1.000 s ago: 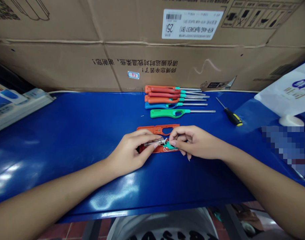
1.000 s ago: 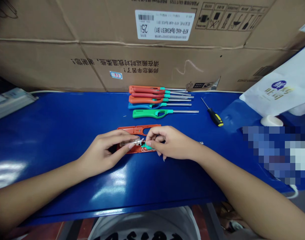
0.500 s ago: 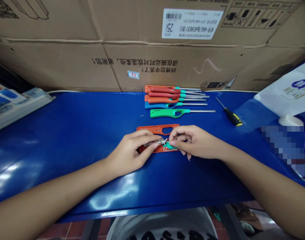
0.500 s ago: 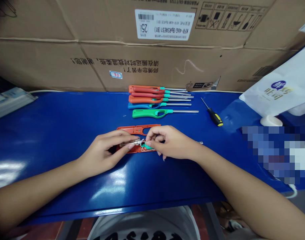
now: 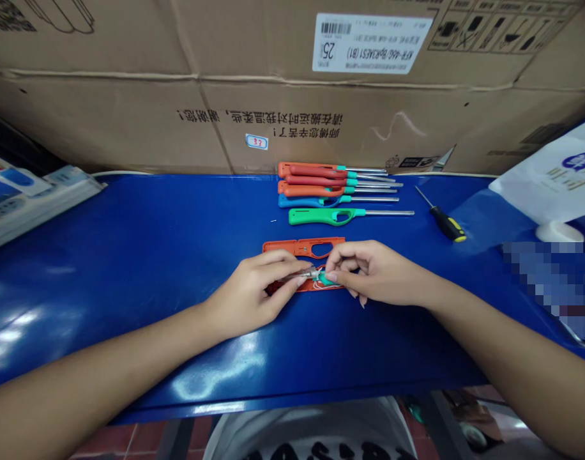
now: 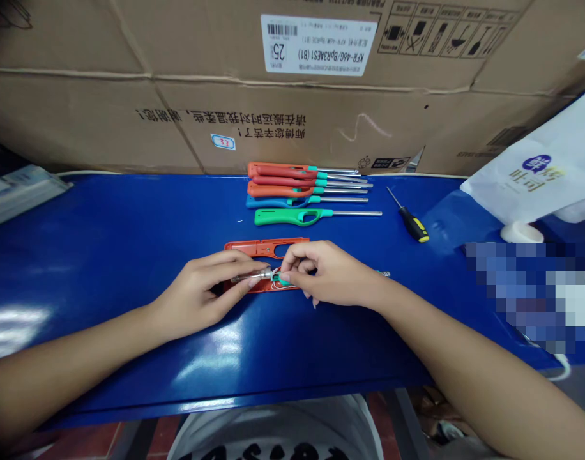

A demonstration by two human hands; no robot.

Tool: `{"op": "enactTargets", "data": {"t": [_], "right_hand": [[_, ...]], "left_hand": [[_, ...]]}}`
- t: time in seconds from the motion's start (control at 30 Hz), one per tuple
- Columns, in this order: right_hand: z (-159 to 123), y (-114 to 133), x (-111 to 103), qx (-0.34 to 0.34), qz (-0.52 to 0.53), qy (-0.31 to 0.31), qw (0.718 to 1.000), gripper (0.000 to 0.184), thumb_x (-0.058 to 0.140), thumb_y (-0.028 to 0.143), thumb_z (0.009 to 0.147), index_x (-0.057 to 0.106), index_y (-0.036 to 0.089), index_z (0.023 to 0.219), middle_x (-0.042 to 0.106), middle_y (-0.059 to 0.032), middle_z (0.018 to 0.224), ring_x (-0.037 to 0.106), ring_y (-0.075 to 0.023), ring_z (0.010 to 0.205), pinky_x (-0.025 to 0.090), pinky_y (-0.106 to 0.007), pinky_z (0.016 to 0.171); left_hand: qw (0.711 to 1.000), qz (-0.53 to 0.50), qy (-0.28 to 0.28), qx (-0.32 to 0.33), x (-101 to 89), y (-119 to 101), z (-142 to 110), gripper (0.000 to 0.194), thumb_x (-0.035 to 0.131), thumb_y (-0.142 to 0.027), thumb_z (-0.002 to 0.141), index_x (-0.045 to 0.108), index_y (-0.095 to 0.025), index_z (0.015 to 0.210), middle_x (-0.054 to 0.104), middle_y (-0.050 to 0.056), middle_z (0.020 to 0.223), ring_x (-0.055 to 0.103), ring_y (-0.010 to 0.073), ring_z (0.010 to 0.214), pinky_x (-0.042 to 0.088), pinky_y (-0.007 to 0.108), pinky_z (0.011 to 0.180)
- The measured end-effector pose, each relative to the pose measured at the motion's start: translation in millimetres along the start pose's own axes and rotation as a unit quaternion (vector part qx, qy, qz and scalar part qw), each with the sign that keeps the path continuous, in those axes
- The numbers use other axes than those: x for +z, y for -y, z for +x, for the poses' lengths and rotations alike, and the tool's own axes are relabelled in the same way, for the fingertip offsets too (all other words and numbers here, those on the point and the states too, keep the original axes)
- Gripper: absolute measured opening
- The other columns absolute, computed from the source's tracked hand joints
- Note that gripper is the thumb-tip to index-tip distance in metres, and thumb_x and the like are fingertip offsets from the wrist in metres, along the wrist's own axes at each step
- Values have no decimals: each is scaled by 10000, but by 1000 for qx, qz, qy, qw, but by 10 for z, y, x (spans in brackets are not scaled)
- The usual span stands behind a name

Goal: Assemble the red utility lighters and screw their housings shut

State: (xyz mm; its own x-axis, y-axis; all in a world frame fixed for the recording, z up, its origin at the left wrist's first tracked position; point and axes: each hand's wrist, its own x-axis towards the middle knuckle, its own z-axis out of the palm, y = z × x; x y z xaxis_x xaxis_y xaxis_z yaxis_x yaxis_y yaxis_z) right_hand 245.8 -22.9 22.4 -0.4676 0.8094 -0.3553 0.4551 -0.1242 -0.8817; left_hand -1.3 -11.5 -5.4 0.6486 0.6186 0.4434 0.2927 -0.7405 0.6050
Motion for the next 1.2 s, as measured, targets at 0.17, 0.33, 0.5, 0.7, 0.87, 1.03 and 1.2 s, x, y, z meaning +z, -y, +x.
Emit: {"op": "enactTargets", "data": {"t": [0.17,0.33,0.5,0.7,0.87,1.03,1.2], "right_hand": [[11,-10,-4,-4,2,0,1000,221,636,415,919,603,198,895,490,69,565,525,-89,515,536,-201,448],[18,-12,3,-3,7,-8,1000,217,634,413,921,612,197,922,503,61,595,531,-91,542,541,-195,448],[13,6,4,1,19,-20,1000,256,650,437,903,654,184,944,516,47,615,536,-98,556,540,-201,445],[28,34,-7,23,55,-26,998,314,693,467,860,686,162,934,571,18,677,542,-94,572,525,-199,442],[32,41,8,25,57,-35,997,300,697,459,854,693,165,913,566,20,663,539,-95,573,505,-191,432],[35,26,13,12,44,-34,998,267,671,426,873,704,165,918,575,7,694,544,-103,609,511,-188,446],[40,-1,11,-4,42,-37,998,262,666,417,877,720,164,917,637,-16,781,569,-98,625,550,-213,514]], "left_hand": [[1000,-4,4,-1,1,2,0,234,577,-162,986,708,-140,1178,728,88,973,712,167,847,573,250,707],[1000,-4,-17,-2,12,0,9,223,594,-165,979,719,-154,1163,740,83,978,711,164,853,573,259,732],[999,-12,-30,-6,22,0,6,221,613,-163,970,727,-155,1160,754,85,1002,714,168,895,578,272,787],[999,-12,-35,0,23,2,-6,214,635,-154,960,731,-115,1146,758,96,1002,715,166,920,567,254,799],[999,-16,-35,-3,31,8,2,213,646,-159,958,733,-130,1150,756,82,992,712,149,880,565,242,774],[999,-22,-38,-1,37,-3,2,210,653,-143,951,738,-132,1142,749,71,974,701,132,861,560,222,764],[999,-28,-43,0,39,-16,6,205,651,-142,952,740,-130,1136,749,62,952,694,120,822,556,208,750]]}}
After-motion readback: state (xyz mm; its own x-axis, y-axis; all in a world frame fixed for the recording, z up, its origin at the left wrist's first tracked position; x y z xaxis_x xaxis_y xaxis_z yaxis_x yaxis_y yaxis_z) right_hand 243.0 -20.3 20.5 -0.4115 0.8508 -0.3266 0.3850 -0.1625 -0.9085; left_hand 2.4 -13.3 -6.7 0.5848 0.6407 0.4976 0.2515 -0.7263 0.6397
